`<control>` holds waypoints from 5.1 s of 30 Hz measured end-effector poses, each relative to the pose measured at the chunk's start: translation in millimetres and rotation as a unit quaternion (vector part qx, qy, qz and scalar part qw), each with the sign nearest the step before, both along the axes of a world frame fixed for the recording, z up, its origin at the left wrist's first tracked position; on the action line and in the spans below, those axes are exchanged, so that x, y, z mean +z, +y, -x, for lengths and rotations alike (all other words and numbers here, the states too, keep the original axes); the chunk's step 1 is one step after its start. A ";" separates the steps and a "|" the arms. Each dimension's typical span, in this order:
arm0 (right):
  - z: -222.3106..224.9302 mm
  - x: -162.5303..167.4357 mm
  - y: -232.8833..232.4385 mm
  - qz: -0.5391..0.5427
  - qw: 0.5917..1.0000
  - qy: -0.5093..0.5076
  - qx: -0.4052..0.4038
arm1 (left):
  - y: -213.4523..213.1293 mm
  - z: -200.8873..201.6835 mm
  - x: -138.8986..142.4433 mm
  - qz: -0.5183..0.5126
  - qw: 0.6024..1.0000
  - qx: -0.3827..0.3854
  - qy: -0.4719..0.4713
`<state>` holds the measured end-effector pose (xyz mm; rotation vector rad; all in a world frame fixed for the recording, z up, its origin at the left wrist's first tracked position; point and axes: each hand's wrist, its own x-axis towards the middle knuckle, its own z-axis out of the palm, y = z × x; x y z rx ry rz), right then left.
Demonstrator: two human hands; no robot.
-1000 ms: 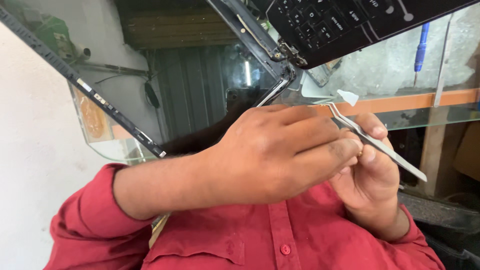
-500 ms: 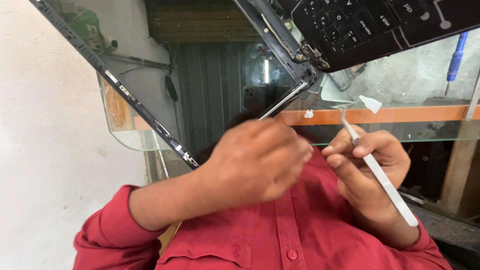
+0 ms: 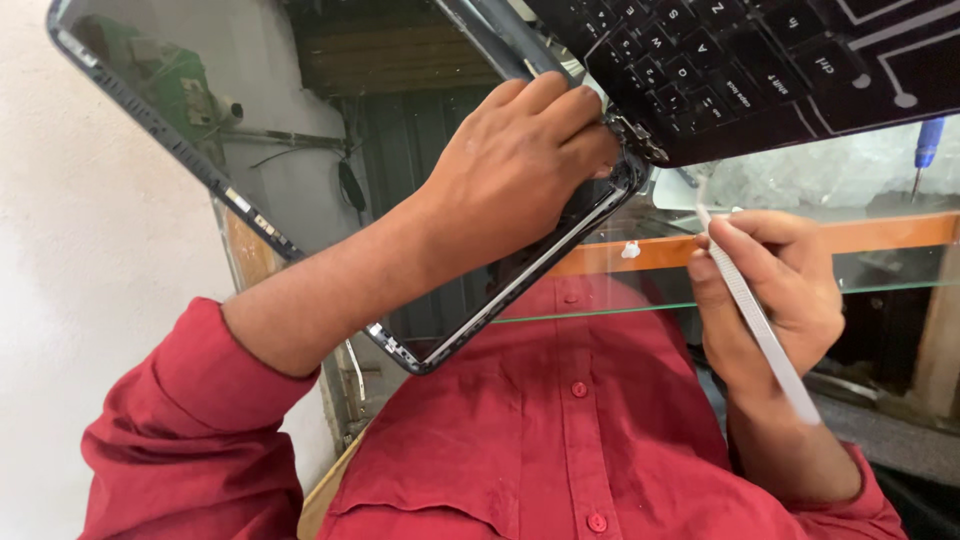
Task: The person works on the hinge area of a disassembled laptop. They use a metal pick to pry and adjust small components, then use a screwdriver to tighten screws near the hinge. The person also handles a small white piece of material, possibly adhesive or tape, and places it near the hinge.
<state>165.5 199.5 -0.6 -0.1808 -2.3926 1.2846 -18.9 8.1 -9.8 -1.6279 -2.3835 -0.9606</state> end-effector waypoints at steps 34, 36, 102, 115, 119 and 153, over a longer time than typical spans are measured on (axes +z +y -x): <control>25.4 -10.6 -25.2 -0.103 0.994 -0.016 -0.034 | 0.2 7.0 -30.2 -0.049 0.996 0.013 0.072; 25.0 -11.5 -25.3 -0.100 0.994 -0.015 -0.035 | 0.4 7.1 -30.4 -0.042 0.996 0.013 0.076; 32.0 -11.7 -24.2 -0.176 0.984 0.001 -0.019 | -12.7 15.0 -22.6 -0.061 0.996 -0.058 0.028; 32.9 -10.7 -21.9 -0.175 0.985 0.010 -0.007 | -12.3 16.5 -20.3 -0.048 0.996 -0.071 0.019; 32.9 -7.8 -23.1 -0.178 0.984 0.007 -0.006 | -10.9 16.0 -20.2 -0.042 0.997 -0.065 0.010; 24.0 -12.6 -8.8 -0.099 0.994 0.012 -0.033 | 0.1 17.2 10.2 0.046 0.969 -0.142 0.199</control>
